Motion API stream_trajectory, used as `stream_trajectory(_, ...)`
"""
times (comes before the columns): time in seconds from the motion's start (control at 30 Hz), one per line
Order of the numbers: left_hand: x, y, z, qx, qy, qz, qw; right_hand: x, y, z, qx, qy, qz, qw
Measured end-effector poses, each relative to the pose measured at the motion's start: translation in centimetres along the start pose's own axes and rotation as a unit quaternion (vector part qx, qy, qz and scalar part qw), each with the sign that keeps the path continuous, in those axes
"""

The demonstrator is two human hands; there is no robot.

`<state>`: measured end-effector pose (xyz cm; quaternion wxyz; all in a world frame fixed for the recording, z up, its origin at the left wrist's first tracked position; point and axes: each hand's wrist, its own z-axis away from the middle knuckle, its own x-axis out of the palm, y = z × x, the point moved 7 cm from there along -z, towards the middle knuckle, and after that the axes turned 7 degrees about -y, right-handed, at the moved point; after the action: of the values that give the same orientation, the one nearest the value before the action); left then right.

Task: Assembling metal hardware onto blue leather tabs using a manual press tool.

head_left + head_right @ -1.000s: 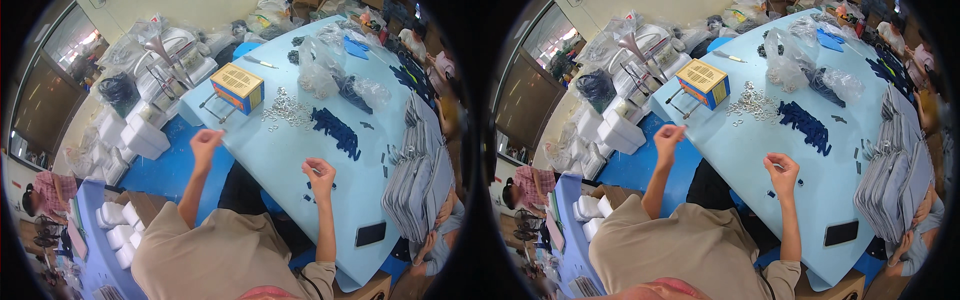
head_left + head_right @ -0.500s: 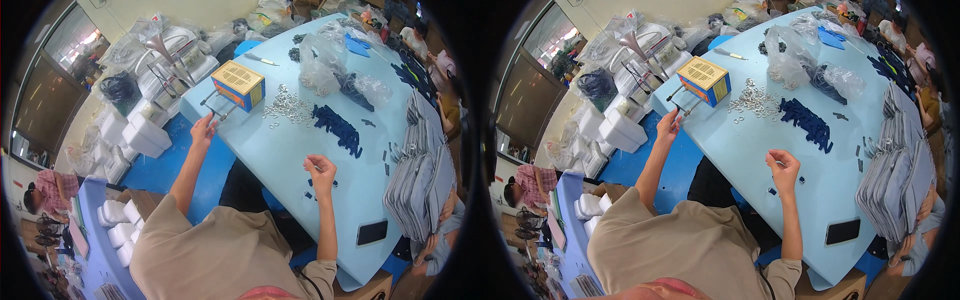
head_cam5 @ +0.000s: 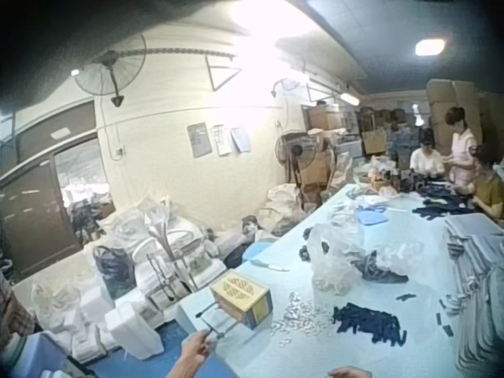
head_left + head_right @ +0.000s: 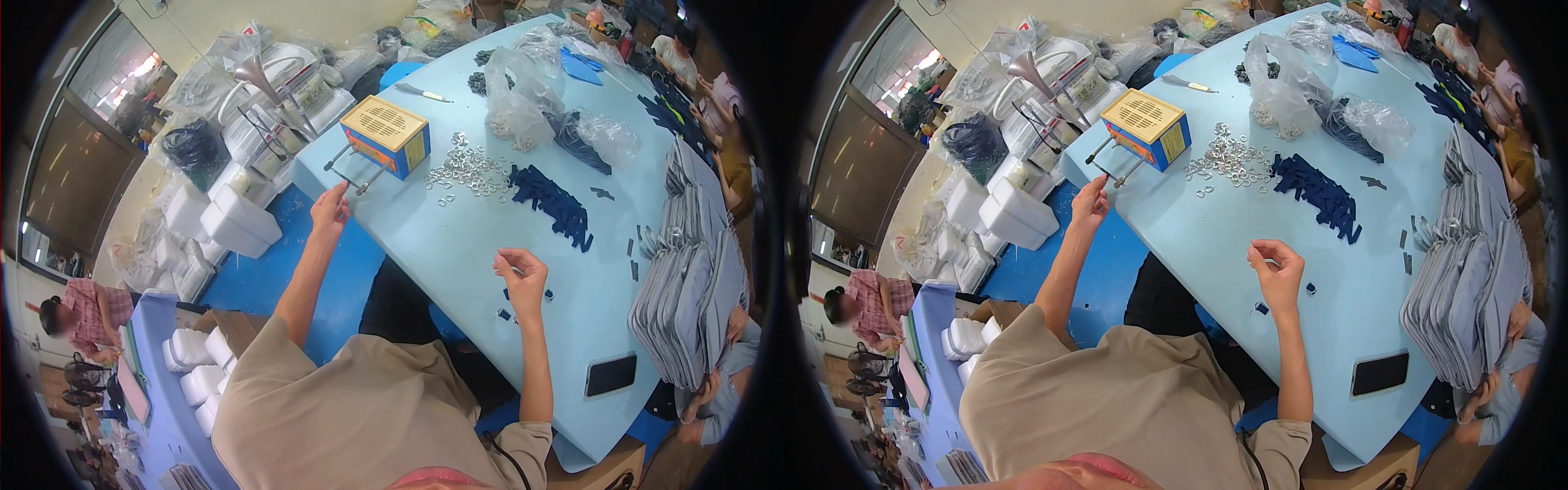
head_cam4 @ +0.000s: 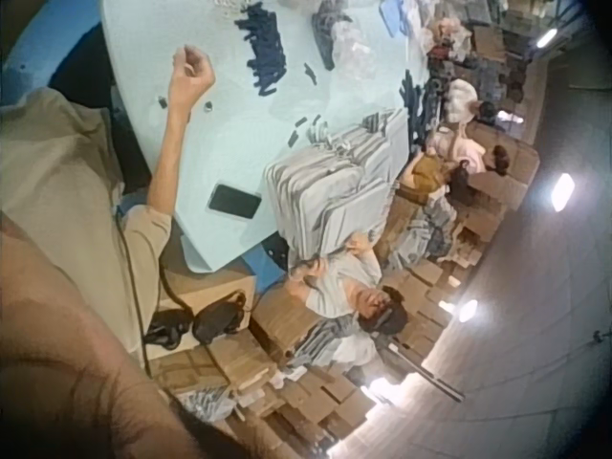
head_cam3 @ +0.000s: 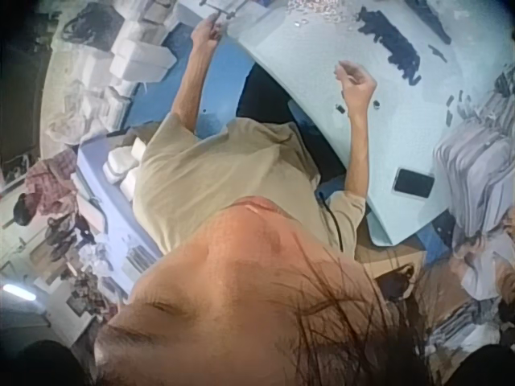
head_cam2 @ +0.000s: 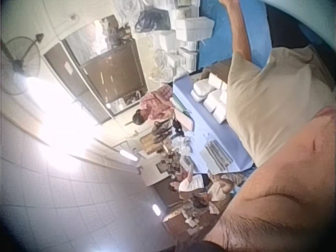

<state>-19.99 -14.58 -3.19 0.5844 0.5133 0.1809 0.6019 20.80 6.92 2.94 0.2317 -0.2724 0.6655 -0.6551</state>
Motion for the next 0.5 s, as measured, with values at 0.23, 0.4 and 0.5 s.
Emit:
stream_trajectory(0.23,0.34,-0.02,0.22,0.009,0.002,-0.016,1.000,-0.05,0.11,0.09,-0.001,0.000,-0.010,1.000)
stream_trajectory(0.4,0.14,0.19,0.01,0.024,0.015,-0.036,0.999,-0.06,-0.03,-0.02,-0.004,-0.002,-0.001,1.000)
stream_trajectory(0.5,0.24,0.34,0.33,0.036,0.014,-0.047,0.998,-0.09,0.09,0.00,-0.003,0.000,-0.001,1.000)
